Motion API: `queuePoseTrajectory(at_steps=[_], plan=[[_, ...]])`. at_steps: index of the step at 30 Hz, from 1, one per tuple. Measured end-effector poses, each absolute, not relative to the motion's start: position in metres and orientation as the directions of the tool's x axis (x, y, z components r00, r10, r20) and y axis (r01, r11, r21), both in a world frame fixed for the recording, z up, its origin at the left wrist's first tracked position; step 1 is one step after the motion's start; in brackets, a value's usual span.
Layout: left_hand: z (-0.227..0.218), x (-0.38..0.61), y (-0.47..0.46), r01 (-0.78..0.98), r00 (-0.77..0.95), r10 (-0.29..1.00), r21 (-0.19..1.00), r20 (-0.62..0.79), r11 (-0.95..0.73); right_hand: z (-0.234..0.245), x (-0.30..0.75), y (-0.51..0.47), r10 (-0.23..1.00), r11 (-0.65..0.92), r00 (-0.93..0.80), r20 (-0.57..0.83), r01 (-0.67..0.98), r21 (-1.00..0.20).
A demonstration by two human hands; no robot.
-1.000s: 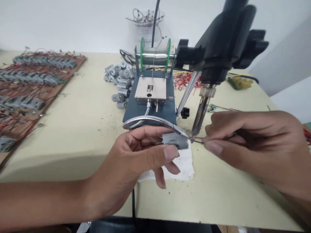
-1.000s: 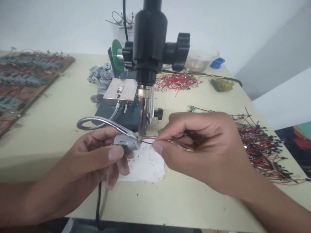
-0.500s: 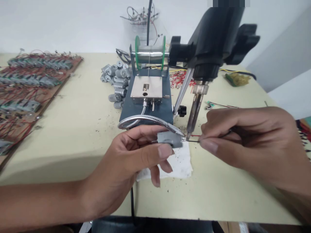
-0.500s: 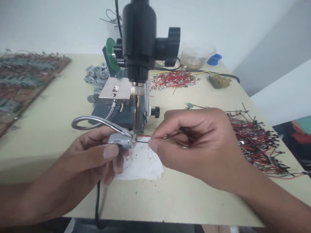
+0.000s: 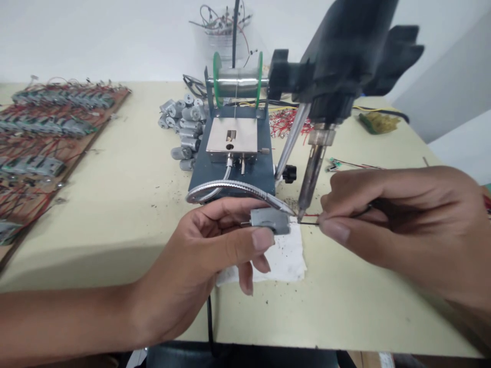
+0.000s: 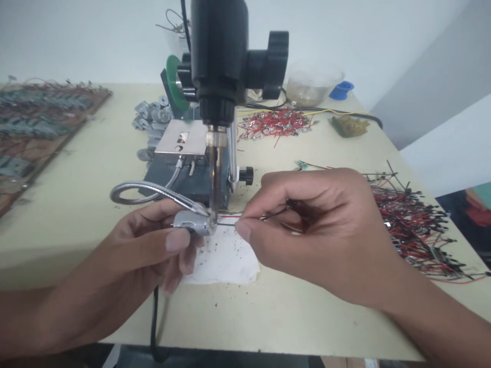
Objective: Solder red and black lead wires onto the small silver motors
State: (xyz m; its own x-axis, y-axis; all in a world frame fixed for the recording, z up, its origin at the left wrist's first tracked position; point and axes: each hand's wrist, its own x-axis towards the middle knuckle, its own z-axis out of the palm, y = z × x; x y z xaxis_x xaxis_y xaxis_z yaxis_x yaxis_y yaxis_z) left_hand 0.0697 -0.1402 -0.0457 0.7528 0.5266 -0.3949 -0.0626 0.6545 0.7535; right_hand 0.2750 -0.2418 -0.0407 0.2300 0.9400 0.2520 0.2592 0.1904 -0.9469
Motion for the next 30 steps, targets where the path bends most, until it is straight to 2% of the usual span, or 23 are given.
queuePoseTrajectory(at_steps=[11, 17, 20, 30], plan=[[-0.0432, 0.0709, -0.1389, -0.067, 0.746, 0.526, 0.74, -0.409, 0.67, -0.0404, 0.2759, -0.2433, 0.943, 0.17, 0.231, 0.241, 0.289, -0.942], [-0.0431, 0.0695, -0.1391, -0.039, 0.785, 0.488, 0.756, -0.382, 0.654, -0.0371, 0.2751, -0.2446, 0.949, 0.157, 0.232, 0.213, 0.241, -0.958], [-0.0437, 0.069, -0.1383, -0.038, 0.796, 0.476, 0.754, -0.374, 0.656, -0.0365, 0.2741, -0.2447, 0.943, 0.163, 0.24, 0.231, 0.273, -0.948], [-0.0439, 0.0706, -0.1384, -0.045, 0.769, 0.498, 0.742, -0.402, 0.669, -0.0399, 0.2748, -0.2442, 0.942, 0.143, 0.261, 0.211, 0.256, -0.956]])
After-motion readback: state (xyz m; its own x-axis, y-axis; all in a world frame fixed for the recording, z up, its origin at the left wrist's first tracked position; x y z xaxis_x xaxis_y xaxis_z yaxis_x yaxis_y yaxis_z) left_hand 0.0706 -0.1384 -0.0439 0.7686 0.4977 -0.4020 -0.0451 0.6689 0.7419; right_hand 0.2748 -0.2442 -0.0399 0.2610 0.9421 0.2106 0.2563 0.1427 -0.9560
